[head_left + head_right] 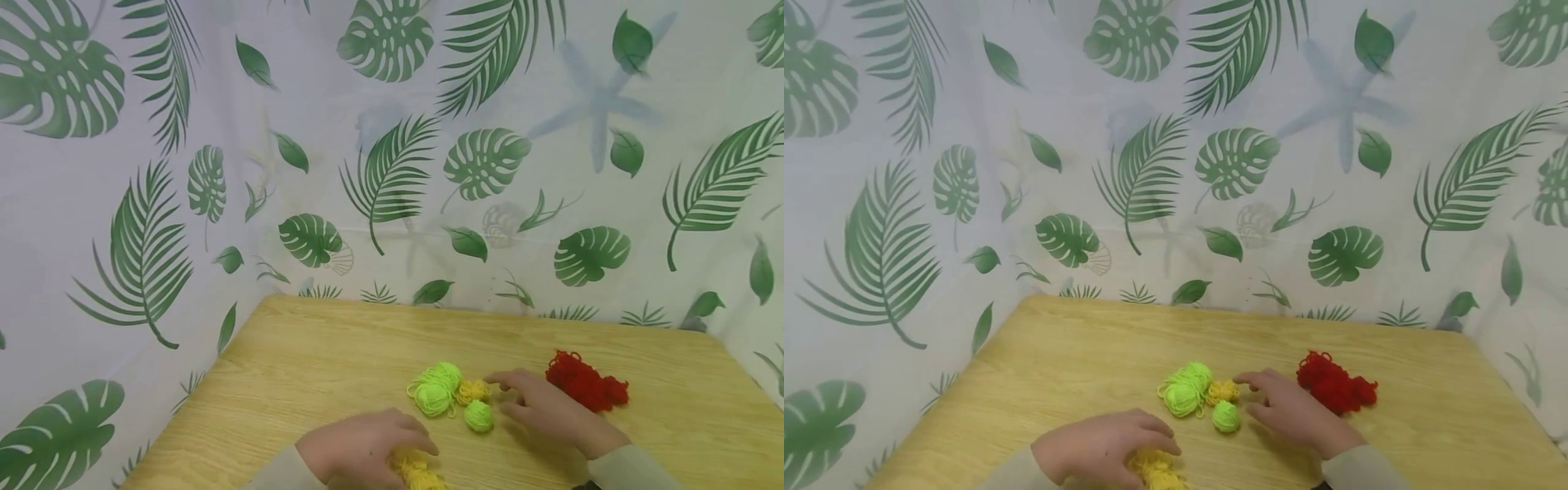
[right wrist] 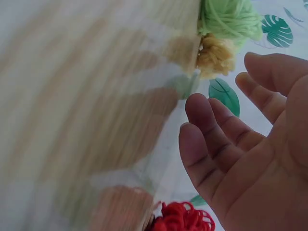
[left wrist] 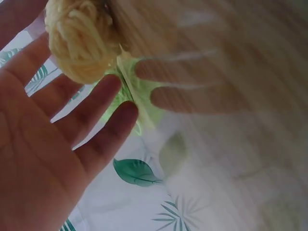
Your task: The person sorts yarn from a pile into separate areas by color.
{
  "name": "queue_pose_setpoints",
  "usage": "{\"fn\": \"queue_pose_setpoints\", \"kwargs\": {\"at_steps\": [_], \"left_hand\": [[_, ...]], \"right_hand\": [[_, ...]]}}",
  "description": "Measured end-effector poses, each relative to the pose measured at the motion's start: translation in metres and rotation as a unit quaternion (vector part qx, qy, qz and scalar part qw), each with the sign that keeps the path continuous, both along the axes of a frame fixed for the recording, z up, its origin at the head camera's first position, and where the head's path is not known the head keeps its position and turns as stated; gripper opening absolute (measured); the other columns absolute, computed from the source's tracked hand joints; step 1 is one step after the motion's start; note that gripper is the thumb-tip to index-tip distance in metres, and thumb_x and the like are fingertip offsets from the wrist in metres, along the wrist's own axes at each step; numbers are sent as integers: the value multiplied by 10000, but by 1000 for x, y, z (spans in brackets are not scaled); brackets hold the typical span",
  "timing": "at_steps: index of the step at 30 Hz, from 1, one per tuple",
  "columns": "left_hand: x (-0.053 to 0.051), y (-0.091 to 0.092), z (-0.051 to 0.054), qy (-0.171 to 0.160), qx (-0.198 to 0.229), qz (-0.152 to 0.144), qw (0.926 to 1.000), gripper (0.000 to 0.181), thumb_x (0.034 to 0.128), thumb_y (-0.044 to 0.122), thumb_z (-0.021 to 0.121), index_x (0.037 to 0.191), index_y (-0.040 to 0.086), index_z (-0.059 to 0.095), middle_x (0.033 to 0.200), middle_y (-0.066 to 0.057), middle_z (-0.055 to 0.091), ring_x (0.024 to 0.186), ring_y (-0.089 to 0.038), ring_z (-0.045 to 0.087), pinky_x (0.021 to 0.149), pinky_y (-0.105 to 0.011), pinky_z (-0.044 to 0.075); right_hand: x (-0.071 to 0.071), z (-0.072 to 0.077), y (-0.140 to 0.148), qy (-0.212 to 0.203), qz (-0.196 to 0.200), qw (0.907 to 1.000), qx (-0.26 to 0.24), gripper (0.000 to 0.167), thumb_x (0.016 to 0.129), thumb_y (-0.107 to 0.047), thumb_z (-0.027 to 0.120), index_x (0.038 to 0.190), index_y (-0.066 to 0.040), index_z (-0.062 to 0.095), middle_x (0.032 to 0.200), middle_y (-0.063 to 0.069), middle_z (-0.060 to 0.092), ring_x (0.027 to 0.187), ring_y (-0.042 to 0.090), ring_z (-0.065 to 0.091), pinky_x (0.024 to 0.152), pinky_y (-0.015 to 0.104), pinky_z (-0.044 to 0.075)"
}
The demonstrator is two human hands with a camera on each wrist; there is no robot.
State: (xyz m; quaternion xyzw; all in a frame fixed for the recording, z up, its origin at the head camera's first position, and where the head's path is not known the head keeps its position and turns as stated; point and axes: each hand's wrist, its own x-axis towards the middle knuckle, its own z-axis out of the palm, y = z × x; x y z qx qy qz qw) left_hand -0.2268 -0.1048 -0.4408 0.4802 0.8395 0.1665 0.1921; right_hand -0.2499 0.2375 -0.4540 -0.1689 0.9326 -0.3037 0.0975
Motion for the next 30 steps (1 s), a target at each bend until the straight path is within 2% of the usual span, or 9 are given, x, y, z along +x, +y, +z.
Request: {"fn": "queue_pose_setpoints", "kwargs": {"at_steps": [4, 7, 12, 17, 24, 30], "left_hand": [[1, 5, -2, 94, -3, -296, 9995, 438, 940, 372, 727, 1362, 381, 612, 1323, 232, 545, 1205, 18, 484, 959, -262, 474], [1, 7, -3, 296, -8, -348, 9990, 385, 935, 302, 734, 1306, 355, 651, 1240, 235, 577, 1146, 35, 500, 924, -218, 468], [2, 10, -6, 483, -157, -180, 9985, 315, 929, 264, 731, 1233, 333, 687, 1092, 221, 590, 977, 59, 511, 814, -169, 464], [4, 12, -7, 537, -330, 33, 9980, 300, 909, 248, 741, 1197, 324, 710, 995, 211, 578, 864, 56, 499, 738, -164, 459], [5, 14, -6, 530, -453, 181, 9974, 260, 905, 259, 743, 1158, 318, 721, 956, 212, 576, 835, 49, 501, 714, -179, 460], [4, 14, -5, 508, -407, 242, 9976, 260, 908, 262, 742, 1162, 310, 718, 978, 219, 590, 851, 57, 509, 724, -180, 465]], "right_hand": [[-12, -4, -6, -41, 188, 9998, -52, 446, 982, -266, 676, 1414, -229, 572, 1257, 30, 600, 1011, 161, 577, 880, 463, 502], [-18, -5, -9, 41, 342, 9994, 45, 449, 968, -256, 691, 1403, -214, 585, 1209, 18, 611, 1010, 170, 577, 871, 467, 503], [-26, -8, -13, 281, 666, 9970, 268, 413, 960, -270, 705, 1361, -216, 626, 1107, 6, 585, 979, 187, 563, 828, 456, 502], [-32, -11, -16, 176, 709, 9968, 322, 380, 963, -313, 702, 1333, -244, 652, 1061, -2, 544, 942, 182, 534, 808, 450, 485], [-36, -12, -23, 174, 711, 9954, 618, 401, 946, -371, 713, 1323, -241, 666, 1015, -10, 498, 871, 165, 499, 789, 416, 469], [-37, -10, -28, 259, 464, 9946, 894, 297, 933, -318, 739, 1219, -257, 687, 990, -21, 494, 845, 153, 507, 816, 421, 485]]}}
